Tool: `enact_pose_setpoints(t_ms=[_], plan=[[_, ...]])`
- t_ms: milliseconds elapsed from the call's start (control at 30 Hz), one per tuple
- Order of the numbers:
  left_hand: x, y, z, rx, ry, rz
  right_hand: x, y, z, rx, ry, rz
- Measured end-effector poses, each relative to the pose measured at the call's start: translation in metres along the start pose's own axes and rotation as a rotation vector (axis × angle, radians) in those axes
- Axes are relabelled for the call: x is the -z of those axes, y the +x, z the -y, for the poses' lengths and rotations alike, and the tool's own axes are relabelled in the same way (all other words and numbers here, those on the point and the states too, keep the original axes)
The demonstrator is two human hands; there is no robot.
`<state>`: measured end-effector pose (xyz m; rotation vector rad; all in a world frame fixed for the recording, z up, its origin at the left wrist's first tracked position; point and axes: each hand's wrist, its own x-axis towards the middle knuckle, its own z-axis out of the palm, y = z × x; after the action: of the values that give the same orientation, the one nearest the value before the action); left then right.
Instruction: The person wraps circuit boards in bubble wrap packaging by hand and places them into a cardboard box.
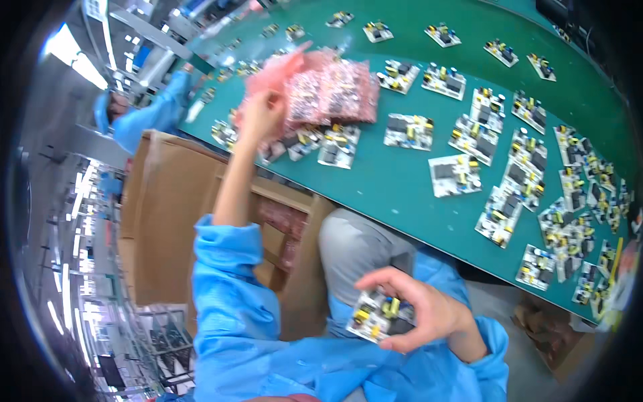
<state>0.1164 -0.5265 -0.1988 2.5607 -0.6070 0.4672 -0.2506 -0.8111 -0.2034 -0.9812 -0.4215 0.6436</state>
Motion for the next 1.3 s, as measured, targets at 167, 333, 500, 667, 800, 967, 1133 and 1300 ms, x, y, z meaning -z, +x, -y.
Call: enact_pose_setpoints(t_ms=[167,333,500,667,800,967,1133,1300], plan=[[-0.012,-0.011,0.013,-0.102,0.106,-0.058,-0.012,-0.025,-0.036,-0.002,-0.063,-0.067],[-0.005,-0.01,0.011,-0.082,0.15,-0.06,-0.017,-0.055,-0.045,-0.049,-0.008,-0.171],[0.007,-0.012,0.005,0.029,0.038,-0.186,-0.01,-0.066,-0.045,-0.005,-0.09,-0.303],[0.033,-0.035,-0.047,-0.068,-0.004,-0.433,-0.012,-0.057,-0.053,0.087,0.09,-0.493],[0.022,-0.086,-0.151,-0.192,-0.331,-0.223,-0.004,-0.055,-0.054,0.113,0.076,-0.754],[-0.026,-0.148,-0.201,-0.463,-0.188,0.295,0.005,-0.047,-0.022,0.203,-0.051,-0.85],[-0.023,-0.163,-0.225,-0.393,-0.175,0.369,0.013,-0.046,0.006,0.309,-0.263,-0.961],[-0.027,-0.172,-0.222,-0.298,-0.052,0.33,0.032,-0.04,0.006,0.38,-0.259,-1.053]])
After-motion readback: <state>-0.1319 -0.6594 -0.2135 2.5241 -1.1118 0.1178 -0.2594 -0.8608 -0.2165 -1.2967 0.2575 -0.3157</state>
